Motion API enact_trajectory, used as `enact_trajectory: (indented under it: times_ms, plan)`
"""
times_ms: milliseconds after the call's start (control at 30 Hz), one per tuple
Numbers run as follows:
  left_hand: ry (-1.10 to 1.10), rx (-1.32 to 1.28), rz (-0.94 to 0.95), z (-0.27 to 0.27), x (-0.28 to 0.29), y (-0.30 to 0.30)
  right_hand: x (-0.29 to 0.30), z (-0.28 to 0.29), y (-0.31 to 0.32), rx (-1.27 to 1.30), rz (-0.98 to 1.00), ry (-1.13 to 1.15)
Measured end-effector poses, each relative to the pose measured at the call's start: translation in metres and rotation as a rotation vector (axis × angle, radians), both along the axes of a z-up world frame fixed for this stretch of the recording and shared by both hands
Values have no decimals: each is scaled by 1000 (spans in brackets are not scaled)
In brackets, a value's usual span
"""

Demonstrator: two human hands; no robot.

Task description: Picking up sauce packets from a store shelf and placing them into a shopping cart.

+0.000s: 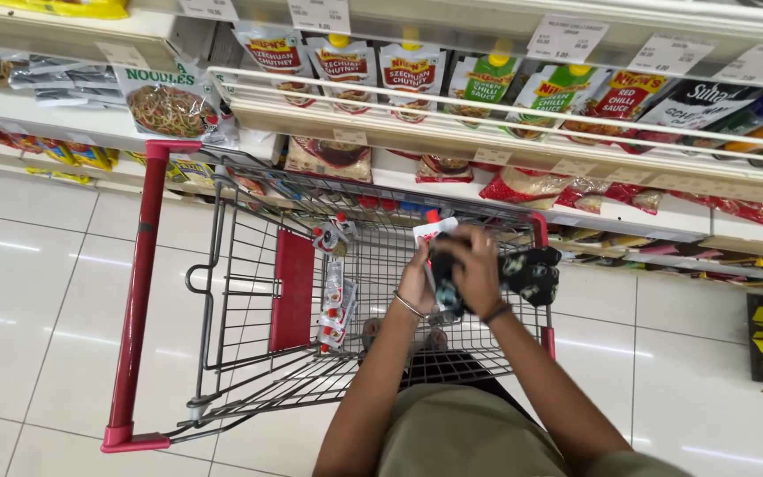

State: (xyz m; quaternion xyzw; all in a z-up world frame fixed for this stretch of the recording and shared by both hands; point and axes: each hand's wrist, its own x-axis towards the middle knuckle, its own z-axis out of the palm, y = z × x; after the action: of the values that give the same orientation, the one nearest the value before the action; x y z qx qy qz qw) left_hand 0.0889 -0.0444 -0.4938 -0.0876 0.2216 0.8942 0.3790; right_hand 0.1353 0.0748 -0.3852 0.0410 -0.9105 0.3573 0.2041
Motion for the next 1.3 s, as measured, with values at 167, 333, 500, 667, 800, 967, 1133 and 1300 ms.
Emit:
enact_trajectory:
  times_ms: [167, 333, 500, 667, 800, 967, 1133, 1300]
  plan:
    - [30, 56, -40, 6, -24, -15, -4, -12, -8, -26, 42, 2]
    - [99, -122, 71, -11, -47, -34, 30, -25, -10, -163, 273, -161]
    - [119, -319, 417, -4, -49, -46, 20, -59, 21, -671, 62, -113]
    - [137, -359, 255, 15, -33, -39, -6, -52, -12, -637, -174, -158]
    - [428, 556, -1, -6, -37, -30, 6, -22, -63, -634, 141, -154]
    - [84, 131, 156, 73, -24, -40, -9, -23, -57, -475, 146, -139]
    - [-72, 124, 100, 44, -27, -40, -29, -14, -60, -203, -59, -38]
    - [124, 455, 301, -1, -50, -48, 2, -30, -74, -366, 208, -213]
